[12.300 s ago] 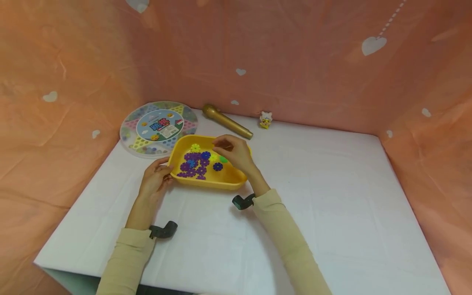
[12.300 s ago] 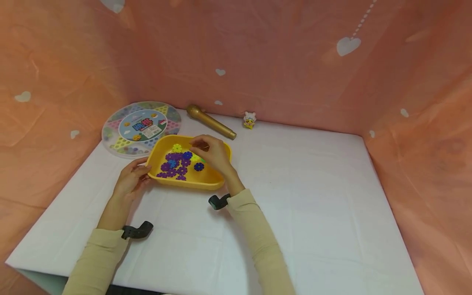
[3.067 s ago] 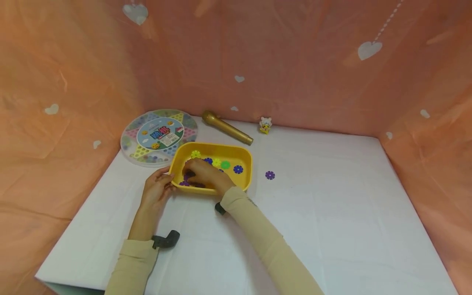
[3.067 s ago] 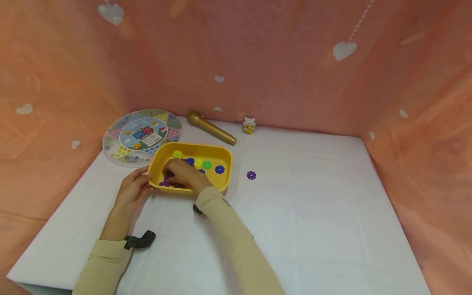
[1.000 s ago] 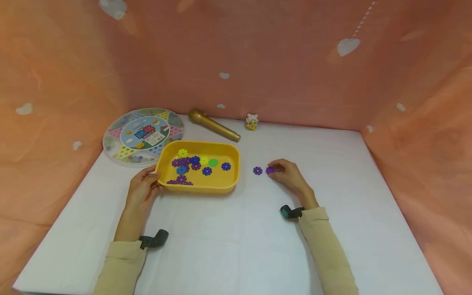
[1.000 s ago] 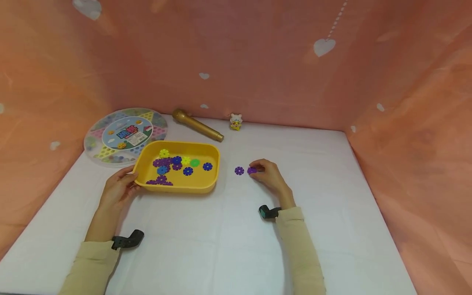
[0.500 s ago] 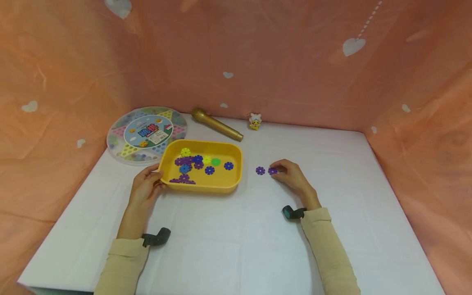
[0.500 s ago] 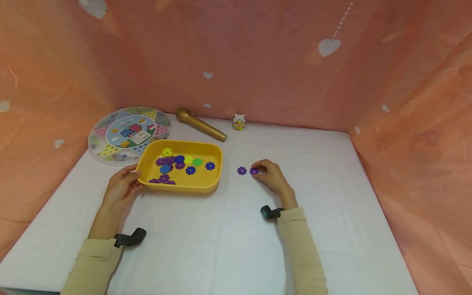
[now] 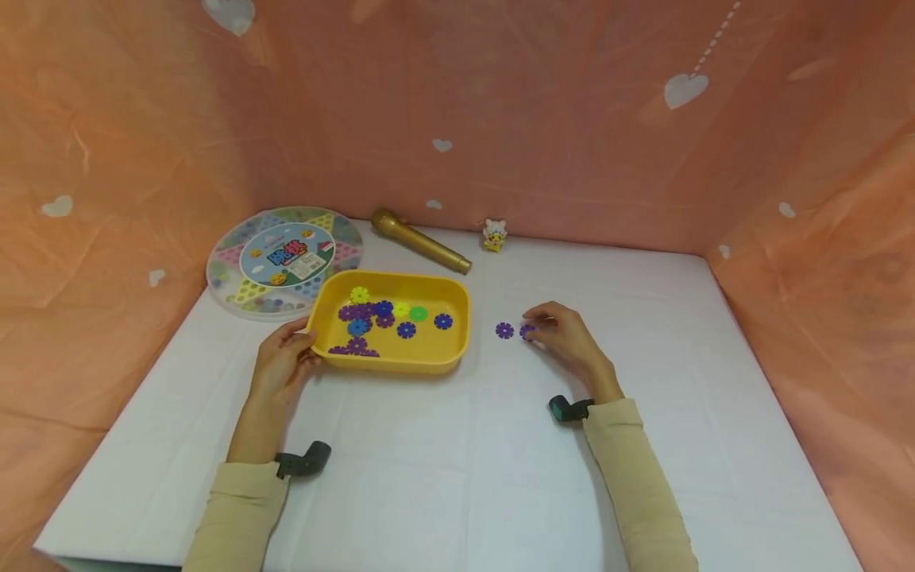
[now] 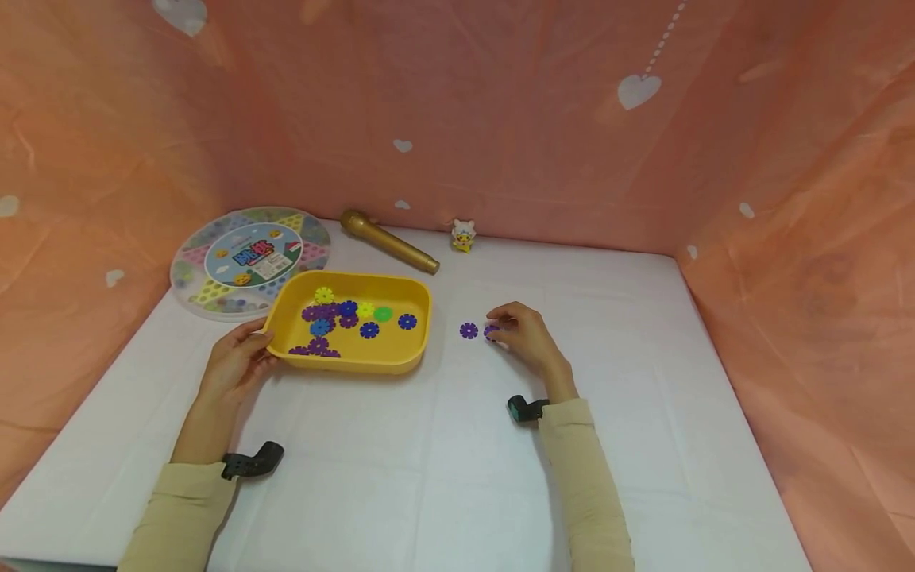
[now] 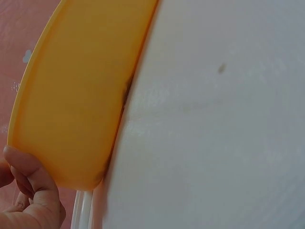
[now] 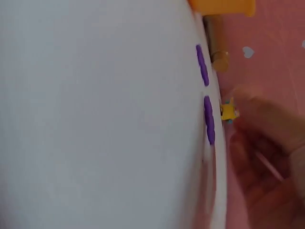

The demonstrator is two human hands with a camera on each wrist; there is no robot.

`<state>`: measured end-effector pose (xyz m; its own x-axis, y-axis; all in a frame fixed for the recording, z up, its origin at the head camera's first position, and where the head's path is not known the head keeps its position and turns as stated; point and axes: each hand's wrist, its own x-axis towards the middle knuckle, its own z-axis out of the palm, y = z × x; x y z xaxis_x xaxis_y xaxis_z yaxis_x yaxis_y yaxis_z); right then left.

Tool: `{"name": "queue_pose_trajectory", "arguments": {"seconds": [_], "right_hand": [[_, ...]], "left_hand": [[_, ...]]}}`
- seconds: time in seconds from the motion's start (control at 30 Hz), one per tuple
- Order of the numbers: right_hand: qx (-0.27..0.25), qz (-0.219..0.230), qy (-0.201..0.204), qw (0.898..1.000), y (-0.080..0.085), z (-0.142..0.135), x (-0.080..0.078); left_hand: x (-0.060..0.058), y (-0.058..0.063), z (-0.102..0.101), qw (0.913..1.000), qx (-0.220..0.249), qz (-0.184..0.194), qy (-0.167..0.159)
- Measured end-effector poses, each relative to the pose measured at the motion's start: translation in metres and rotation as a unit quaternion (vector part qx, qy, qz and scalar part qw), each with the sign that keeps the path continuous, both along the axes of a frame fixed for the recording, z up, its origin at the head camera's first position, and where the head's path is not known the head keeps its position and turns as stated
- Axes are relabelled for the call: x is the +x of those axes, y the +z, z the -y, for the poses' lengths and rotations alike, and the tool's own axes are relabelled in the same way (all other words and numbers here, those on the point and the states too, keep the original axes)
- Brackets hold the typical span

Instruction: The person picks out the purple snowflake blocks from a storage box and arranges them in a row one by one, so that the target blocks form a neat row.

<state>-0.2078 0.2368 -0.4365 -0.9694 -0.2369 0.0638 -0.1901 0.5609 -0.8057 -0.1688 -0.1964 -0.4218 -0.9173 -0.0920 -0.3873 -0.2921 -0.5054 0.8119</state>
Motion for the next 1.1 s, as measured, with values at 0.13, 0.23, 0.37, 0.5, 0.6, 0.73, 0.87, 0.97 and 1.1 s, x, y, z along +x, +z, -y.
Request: {"name": "queue_pose_trajectory", "arguments": {"seconds": [0.13,0.23,0.37,0.5,0.6,0.73,0.87,0.97,1.1], "right_hand": [[-0.011,-0.041,0.034,0.999,0.038,0.02,0.006],[-0.014,-0.082,0.068,0.994,0.062,0.039,0.006],[-0.031,-0.103,0.096,0.99,0.078,0.063,-0.001],[-0.062,-0.115,0.126,0.983,0.078,0.089,-0.017],[-0.079,-0.121,0.147,0.979,0.073,0.109,-0.031],[-0.083,-0.117,0.172,0.975,0.072,0.14,-0.042],[-0.086,-0.106,0.191,0.972,0.069,0.166,-0.047],[-0.087,-0.101,0.201,0.97,0.063,0.18,-0.051],[-0.08,-0.083,0.207,0.972,0.054,0.195,-0.055]], "left_hand": [[0.001,0.0,0.0,1.0,-0.003,-0.003,0.0],[0.001,0.0,0.001,1.0,-0.007,-0.005,-0.001],[0.002,0.001,0.001,0.9998,-0.017,0.009,0.0],[0.001,0.001,0.001,0.9997,-0.018,0.015,0.003],[0.001,0.001,0.0,0.9998,-0.015,0.011,0.004],[0.0,0.001,0.001,0.9998,-0.016,0.011,0.007],[-0.001,0.0,0.002,0.9998,-0.012,0.01,0.008],[0.0,0.0,0.001,0.9999,-0.006,0.005,0.007],[0.001,0.0,0.0,1.0,-0.006,0.0,0.005]]}}
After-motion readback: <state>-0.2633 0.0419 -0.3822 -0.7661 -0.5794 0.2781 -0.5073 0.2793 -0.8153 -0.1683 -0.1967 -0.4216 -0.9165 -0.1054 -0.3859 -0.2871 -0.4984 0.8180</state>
